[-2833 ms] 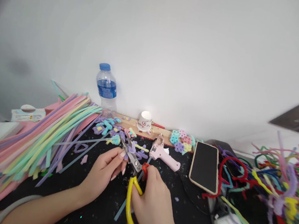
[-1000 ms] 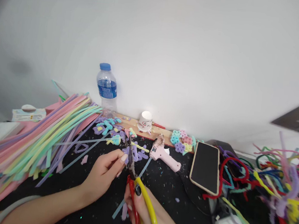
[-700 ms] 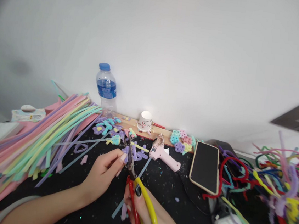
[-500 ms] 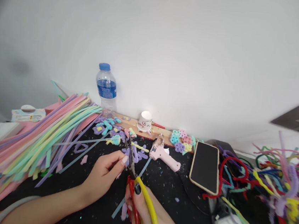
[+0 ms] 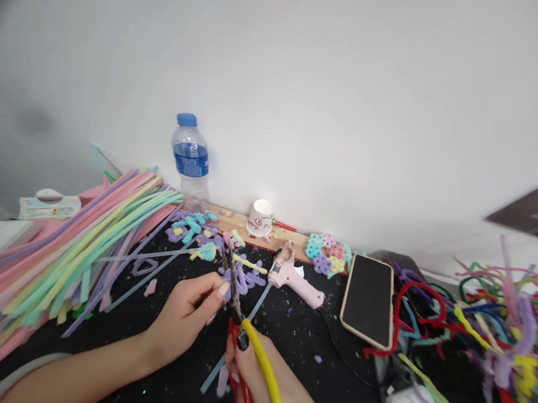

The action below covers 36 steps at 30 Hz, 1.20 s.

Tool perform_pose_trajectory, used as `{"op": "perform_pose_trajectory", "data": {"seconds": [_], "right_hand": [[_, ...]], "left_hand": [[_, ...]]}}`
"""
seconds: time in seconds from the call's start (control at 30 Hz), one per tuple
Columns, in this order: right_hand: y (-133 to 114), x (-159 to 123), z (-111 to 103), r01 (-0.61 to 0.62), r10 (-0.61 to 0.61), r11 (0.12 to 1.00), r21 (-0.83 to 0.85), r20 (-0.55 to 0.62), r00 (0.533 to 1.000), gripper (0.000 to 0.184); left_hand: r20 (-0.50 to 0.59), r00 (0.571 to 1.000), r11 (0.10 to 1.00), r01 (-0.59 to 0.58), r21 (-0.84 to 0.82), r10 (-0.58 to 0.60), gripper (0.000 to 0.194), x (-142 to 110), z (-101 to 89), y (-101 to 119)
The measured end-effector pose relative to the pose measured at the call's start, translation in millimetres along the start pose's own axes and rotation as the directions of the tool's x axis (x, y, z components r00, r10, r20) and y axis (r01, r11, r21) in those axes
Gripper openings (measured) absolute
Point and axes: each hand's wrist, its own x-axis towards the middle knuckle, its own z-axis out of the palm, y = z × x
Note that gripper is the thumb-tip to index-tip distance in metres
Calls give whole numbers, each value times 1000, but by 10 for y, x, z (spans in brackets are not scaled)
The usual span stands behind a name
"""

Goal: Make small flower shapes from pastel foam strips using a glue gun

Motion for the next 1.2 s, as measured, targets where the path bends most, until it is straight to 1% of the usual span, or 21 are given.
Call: {"op": "perform_pose_trajectory", "data": {"seconds": [0.1,0.13,0.2,0.3,0.53,0.73,0.9,1.07,1.2], "right_hand": [[-96,-72,16,48,-48,999,-9,18,999,72],[-148,-107,24,70,-70,997,-23,-10,997,70],[-251,-169,39,99,-99,992,-72,-5,995,71],[-350,-219,58,133,-143,979,-157,-58,988,72],[-340,-249,68,152,-170,973,-172,-91,981,70],[-477,-360,55,96,-114,974,-207,-81,990,63],[-538,-371,86,117,-125,975,-188,-32,992,60],[-654,-379,89,62,-60,978,-199,18,998,65],[-727,-395,75,40,-38,980,-195,13,999,65]], "left_hand": [[5,1000,1000,4,-6,-4,34,4,-1,-3],[9,1000,1000,6,-9,-6,34,6,-2,-4],[12,1000,1000,9,-13,-9,34,6,-5,-4],[12,1000,1000,10,-19,-10,34,2,-9,-5],[28,1000,999,12,-39,-11,34,3,-13,-12],[44,998,993,59,-101,-54,36,12,-22,-32],[59,991,975,128,-182,-119,37,22,-20,-62],[119,974,919,221,-327,-192,36,51,-19,-65],[187,957,858,281,-431,-220,33,93,-24,-65]]}}
